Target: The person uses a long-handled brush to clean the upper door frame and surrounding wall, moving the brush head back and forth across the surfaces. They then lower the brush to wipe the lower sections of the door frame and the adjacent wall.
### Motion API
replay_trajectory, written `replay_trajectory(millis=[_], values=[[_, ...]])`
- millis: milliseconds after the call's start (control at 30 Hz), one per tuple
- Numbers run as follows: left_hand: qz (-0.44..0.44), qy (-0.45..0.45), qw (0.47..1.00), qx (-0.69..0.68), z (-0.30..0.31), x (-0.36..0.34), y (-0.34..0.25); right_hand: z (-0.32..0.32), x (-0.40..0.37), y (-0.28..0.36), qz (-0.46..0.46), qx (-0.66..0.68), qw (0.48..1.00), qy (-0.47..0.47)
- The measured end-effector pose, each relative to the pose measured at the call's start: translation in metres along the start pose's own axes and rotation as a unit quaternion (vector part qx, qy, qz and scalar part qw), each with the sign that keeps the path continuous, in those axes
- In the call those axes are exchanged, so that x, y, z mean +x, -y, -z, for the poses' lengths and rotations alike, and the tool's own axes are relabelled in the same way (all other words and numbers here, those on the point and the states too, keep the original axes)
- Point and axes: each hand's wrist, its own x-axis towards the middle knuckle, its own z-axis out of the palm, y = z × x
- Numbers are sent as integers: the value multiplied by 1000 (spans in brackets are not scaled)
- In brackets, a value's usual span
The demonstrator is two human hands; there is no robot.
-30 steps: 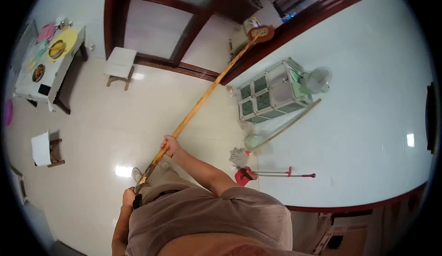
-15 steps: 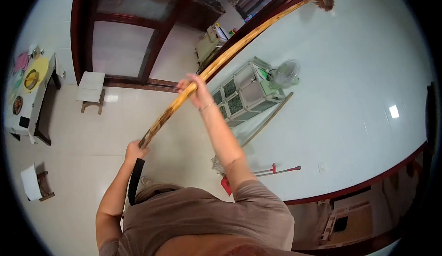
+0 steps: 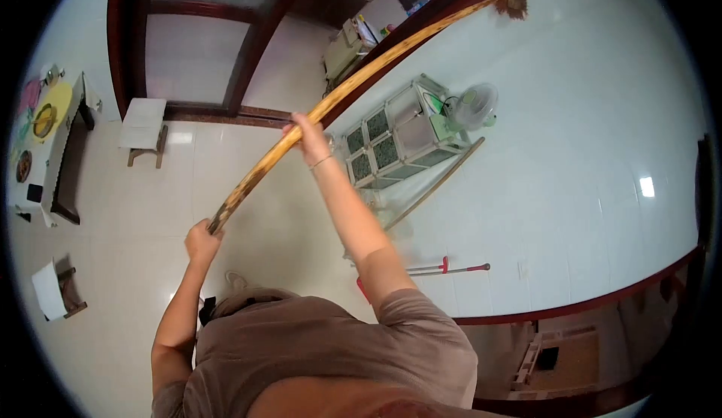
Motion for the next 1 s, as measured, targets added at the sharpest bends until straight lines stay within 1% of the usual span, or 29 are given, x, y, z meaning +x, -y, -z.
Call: replay_trajectory(millis=[167, 233, 267, 300, 333, 367, 433, 467, 533, 567, 633, 667, 733, 767, 833, 867, 933, 967, 1000], values=[[36, -26, 997, 58, 32, -50, 78, -53, -49, -81, -58, 23, 998, 19], [59, -23, 991, 116, 40, -73, 110, -68, -68, -112, -142, 68, 986, 60], [62, -19, 991, 118, 44, -85, 122, -74, -79, -123, -147, 69, 985, 58], [78, -13, 990, 120, 49, -99, 133, -85, -95, -127, -171, 103, 978, 63], [95, -8, 988, 122, 53, -112, 141, -93, -107, -133, -195, 138, 969, 68], [100, -4, 987, 125, 55, -123, 146, -96, -114, -144, -202, 139, 967, 68], [82, -30, 985, 147, 62, -144, 155, -97, -127, -169, -235, 231, 935, 127], [87, -29, 984, 150, 66, -153, 158, -98, -133, -180, -240, 233, 933, 129], [97, -38, 977, 187, 72, -170, 160, -103, -145, -189, -288, 271, 909, 134], [101, -37, 976, 188, 76, -177, 159, -105, -151, -194, -292, 272, 907, 135], [104, -41, 968, 223, 85, -191, 156, -115, -163, -190, -311, 349, 865, 182], [110, -41, 967, 225, 88, -199, 159, -117, -166, -201, -317, 349, 862, 185], [130, -13, 965, 229, 93, -213, 166, -119, -173, -229, -350, 374, 846, 148], [134, -11, 963, 233, 95, -219, 166, -118, -179, -240, -355, 377, 843, 148], [151, 2, 962, 228, 99, -230, 162, -125, -191, -253, -367, 410, 827, 112], [155, 2, 960, 231, 101, -236, 169, -127, -197, -259, -370, 413, 824, 114], [127, -15, 962, 242, 94, -249, 185, -128, -206, -266, -410, 423, 806, 48], [119, -17, 961, 248, 90, -255, 198, -130, -208, -270, -414, 420, 806, 49], [124, -16, 961, 245, 93, -258, 195, -130, -210, -272, -410, 417, 810, 46]])
